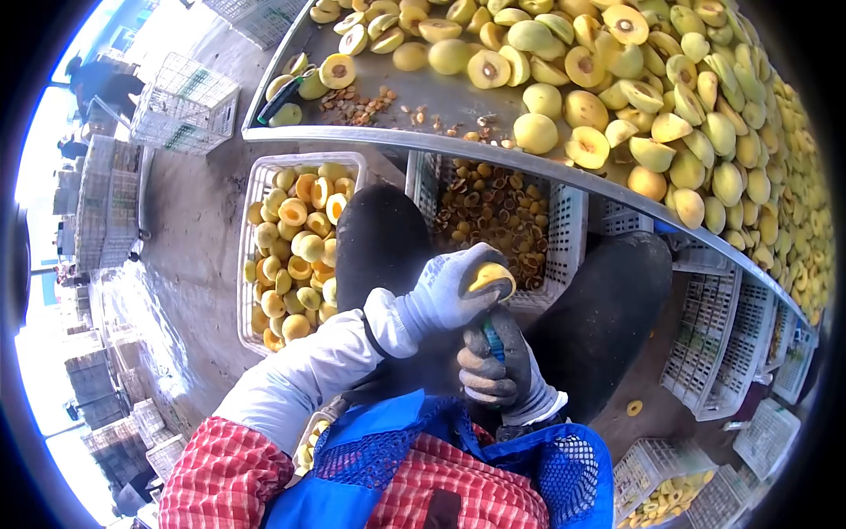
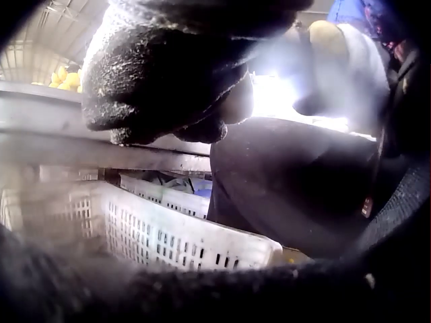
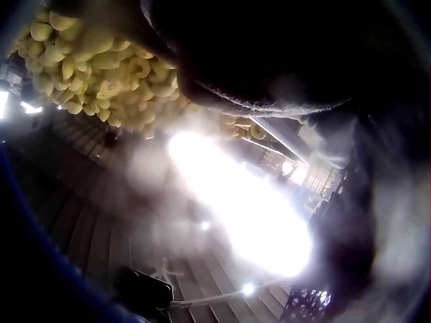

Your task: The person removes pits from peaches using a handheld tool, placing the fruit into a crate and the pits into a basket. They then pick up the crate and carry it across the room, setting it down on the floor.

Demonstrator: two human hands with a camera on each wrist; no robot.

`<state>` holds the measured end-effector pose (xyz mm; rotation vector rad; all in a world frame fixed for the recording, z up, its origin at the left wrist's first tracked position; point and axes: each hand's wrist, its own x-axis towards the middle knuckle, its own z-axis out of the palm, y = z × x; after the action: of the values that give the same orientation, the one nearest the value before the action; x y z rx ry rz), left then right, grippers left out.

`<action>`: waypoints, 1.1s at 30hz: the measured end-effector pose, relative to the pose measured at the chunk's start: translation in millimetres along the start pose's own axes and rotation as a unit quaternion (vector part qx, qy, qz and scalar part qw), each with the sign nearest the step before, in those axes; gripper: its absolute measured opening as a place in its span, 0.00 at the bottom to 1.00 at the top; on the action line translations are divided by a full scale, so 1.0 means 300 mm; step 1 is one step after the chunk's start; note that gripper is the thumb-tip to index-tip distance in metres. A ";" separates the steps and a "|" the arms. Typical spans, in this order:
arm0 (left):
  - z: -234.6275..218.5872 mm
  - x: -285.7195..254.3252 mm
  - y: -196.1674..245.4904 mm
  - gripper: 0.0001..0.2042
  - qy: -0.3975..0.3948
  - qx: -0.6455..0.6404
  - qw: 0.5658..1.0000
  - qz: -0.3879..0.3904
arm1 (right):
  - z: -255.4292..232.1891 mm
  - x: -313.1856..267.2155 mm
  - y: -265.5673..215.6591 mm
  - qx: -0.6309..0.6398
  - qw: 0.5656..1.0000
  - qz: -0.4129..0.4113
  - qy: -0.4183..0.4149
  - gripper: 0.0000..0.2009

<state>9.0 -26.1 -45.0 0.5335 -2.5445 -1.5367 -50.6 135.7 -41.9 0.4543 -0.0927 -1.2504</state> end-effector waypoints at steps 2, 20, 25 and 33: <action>-0.012 -0.003 0.004 0.19 0.039 0.001 0.997 0.069 | -0.004 0.011 0.007 0.008 0.999 0.000 -0.031 0.26; 0.031 -0.011 0.007 0.14 0.020 -0.229 0.973 -0.034 | 0.024 -0.003 0.034 0.011 0.996 0.004 -0.083 0.23; -0.052 0.017 0.016 0.15 -0.016 0.012 0.990 0.140 | 0.039 -0.011 0.042 -0.014 0.998 0.011 -0.053 0.23; 0.039 -0.076 0.057 0.15 0.049 -0.529 0.845 -0.066 | 0.110 0.016 0.090 -0.132 0.989 -0.043 0.039 0.27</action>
<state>23.0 -0.8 -33.8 0.5669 -1.2264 -2.4929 -35.2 128.5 -2.6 0.2778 0.1592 -1.3065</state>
